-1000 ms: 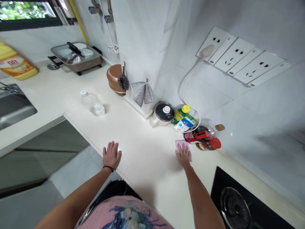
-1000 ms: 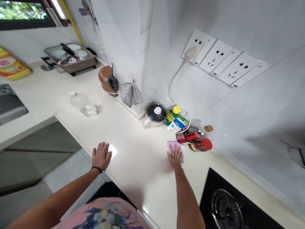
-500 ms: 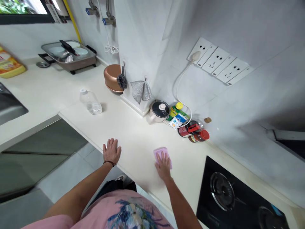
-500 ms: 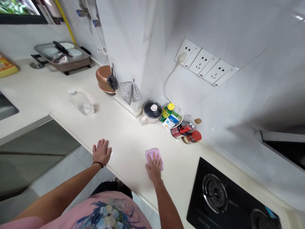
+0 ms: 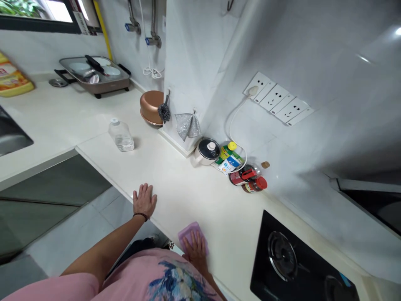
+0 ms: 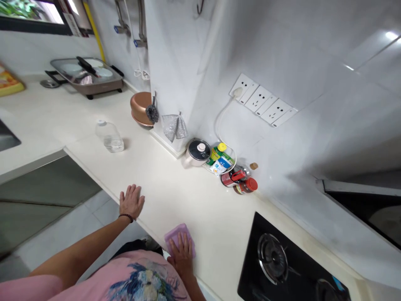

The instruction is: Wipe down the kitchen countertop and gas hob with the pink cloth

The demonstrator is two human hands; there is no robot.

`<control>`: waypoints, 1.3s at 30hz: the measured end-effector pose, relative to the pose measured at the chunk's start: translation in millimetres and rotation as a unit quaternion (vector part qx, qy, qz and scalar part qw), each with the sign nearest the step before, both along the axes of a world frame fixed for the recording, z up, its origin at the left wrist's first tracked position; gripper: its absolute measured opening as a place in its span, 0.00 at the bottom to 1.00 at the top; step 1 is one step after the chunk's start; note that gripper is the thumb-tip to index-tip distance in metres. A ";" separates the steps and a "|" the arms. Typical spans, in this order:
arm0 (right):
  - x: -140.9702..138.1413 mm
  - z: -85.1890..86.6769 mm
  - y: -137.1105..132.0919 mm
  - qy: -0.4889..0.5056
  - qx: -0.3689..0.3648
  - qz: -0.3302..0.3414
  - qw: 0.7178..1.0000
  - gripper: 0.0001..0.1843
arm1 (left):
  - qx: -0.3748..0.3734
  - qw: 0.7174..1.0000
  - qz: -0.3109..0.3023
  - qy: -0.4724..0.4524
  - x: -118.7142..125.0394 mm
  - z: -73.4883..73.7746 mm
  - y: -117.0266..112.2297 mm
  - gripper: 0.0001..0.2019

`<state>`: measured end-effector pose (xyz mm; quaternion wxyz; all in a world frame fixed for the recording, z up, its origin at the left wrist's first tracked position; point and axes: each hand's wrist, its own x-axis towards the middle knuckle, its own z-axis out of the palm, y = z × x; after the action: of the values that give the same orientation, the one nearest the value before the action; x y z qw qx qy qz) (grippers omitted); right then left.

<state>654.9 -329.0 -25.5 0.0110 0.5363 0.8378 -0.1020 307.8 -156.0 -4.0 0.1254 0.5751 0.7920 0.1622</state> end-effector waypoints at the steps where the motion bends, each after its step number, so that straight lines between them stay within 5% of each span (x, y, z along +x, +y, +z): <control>1: 2.4 1.2 3.2 0.000 -0.006 0.008 1.000 0.34 | 0.002 1.000 -0.002 0.003 -0.2 -0.4 -0.1 0.30; 5: 14.9 12.7 40.3 -0.008 -0.049 0.026 0.998 0.34 | 0.003 1.000 -0.007 0.010 -1.0 -0.8 -0.6 0.30; 10: 32.7 21.3 129.4 -0.043 -0.058 -0.002 0.997 0.33 | 0.005 1.000 -0.004 0.018 -0.9 -2.3 -1.4 0.30; 16: 55.9 20.3 228.1 -0.087 -0.021 -0.054 0.994 0.32 | 0.017 1.000 -0.004 0.026 -1.0 -3.2 -2.9 0.29; 25: 80.6 11.8 326.7 -0.128 -0.020 -0.129 0.983 0.36 | 0.037 0.999 -0.010 0.036 -2.7 -5.8 -4.1 0.28; 32: 76.8 9.2 348.0 -0.094 0.004 -0.172 0.981 0.39 | 0.044 0.998 -0.013 0.032 -2.4 -3.9 -4.9 0.28; 39: 18.2 18.5 296.1 -0.099 0.016 -0.115 0.988 0.37 | 0.032 0.999 -0.011 0.022 -1.5 -1.9 -4.0 0.29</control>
<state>673.0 -33.0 -7.0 0.0732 0.6364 0.7671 -0.0354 306.4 -160.0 -5.9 0.0914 0.5909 0.7824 0.1739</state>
